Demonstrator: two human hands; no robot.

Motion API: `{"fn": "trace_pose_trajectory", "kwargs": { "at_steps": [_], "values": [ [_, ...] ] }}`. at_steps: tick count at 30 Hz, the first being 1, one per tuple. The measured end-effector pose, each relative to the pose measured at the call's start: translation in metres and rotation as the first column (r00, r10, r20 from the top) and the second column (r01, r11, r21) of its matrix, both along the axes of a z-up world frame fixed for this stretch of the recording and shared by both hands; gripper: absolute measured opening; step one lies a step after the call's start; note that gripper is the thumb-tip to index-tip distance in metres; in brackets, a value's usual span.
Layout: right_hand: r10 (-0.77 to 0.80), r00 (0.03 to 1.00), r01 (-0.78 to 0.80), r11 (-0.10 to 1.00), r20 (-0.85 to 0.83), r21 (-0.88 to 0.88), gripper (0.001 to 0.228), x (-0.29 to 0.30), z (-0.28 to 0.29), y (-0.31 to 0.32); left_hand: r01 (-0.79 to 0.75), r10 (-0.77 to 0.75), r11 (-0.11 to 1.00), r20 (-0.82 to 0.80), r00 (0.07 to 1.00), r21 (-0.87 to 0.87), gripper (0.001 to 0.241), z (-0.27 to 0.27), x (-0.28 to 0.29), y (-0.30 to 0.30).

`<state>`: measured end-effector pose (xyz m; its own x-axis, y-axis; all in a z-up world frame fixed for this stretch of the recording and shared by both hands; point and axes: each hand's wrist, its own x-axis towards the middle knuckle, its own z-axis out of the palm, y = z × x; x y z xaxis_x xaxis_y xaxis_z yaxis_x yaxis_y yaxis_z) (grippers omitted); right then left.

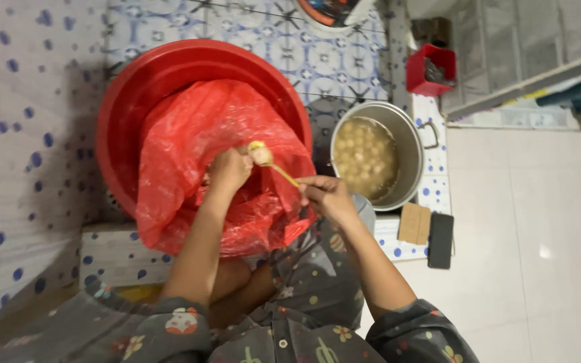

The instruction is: Forming meatballs by squeezing meat mixture through the hand and scooping it into a pot using a spoon

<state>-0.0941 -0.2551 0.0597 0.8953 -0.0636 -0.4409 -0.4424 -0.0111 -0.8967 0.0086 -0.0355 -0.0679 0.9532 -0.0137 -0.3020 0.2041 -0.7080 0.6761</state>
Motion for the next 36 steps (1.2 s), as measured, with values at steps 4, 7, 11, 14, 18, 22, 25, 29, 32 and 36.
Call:
{"fn": "trace_pose_trajectory", "kwargs": {
  "at_steps": [4, 7, 11, 14, 18, 22, 25, 29, 32, 36],
  "values": [
    [-0.164, 0.981, 0.183, 0.954, 0.099, -0.236, 0.019, -0.001, -0.022, -0.07, 0.359, -0.401, 0.906, 0.182, 0.898, 0.226, 0.015, -0.032, 0.005, 0.004],
    [-0.165, 0.965, 0.25, 0.808, 0.203, -0.533, 0.019, 0.001, -0.079, -0.144, 0.46, -0.489, 0.853, 0.066, 0.87, 0.247, 0.015, -0.065, 0.011, 0.007],
    [-0.141, 0.981, 0.191, 0.581, 0.134, -0.791, 0.02, 0.006, -0.134, -0.199, 0.503, -0.495, 0.85, -0.09, 0.864, 0.156, 0.024, -0.085, 0.015, 0.014],
    [-0.254, 0.962, 0.242, 0.639, 0.096, -0.731, 0.025, 0.014, -0.168, -0.21, 0.514, -0.474, 0.81, -0.2, 0.857, 0.282, 0.041, -0.07, 0.016, 0.009],
    [-0.324, 0.91, 0.412, 0.629, 0.26, -0.659, 0.022, 0.007, -0.156, -0.201, 0.507, -0.457, 0.804, -0.224, 0.861, 0.31, 0.043, -0.129, 0.023, 0.021],
    [-0.451, 0.811, 0.58, 0.706, 0.372, -0.406, 0.022, -0.012, -0.105, -0.163, 0.486, -0.407, 0.795, -0.274, 0.871, 0.364, 0.047, -0.182, 0.024, 0.041],
    [-0.514, 0.765, 0.633, 0.712, 0.388, -0.303, 0.022, -0.032, -0.094, -0.152, 0.501, -0.406, 0.79, -0.309, 0.86, 0.354, 0.054, -0.149, 0.02, 0.043],
    [-0.674, 0.661, 0.711, 0.703, 0.329, 0.01, 0.024, -0.06, -0.096, -0.156, 0.429, -0.387, 0.901, -0.319, 0.865, 0.07, 0.085, -0.023, 0.003, 0.033],
    [-0.715, 0.635, 0.727, 0.681, 0.293, 0.088, 0.025, -0.089, -0.08, -0.16, 0.169, -0.225, 0.969, -0.359, 0.906, -0.18, 0.06, -0.013, -0.015, 0.042],
    [-0.722, 0.627, 0.717, 0.682, 0.293, 0.144, 0.026, -0.125, -0.059, -0.16, -0.126, -0.117, 0.815, -0.373, 0.92, -0.566, 0.067, 0.036, -0.036, 0.028]
  ]
}}
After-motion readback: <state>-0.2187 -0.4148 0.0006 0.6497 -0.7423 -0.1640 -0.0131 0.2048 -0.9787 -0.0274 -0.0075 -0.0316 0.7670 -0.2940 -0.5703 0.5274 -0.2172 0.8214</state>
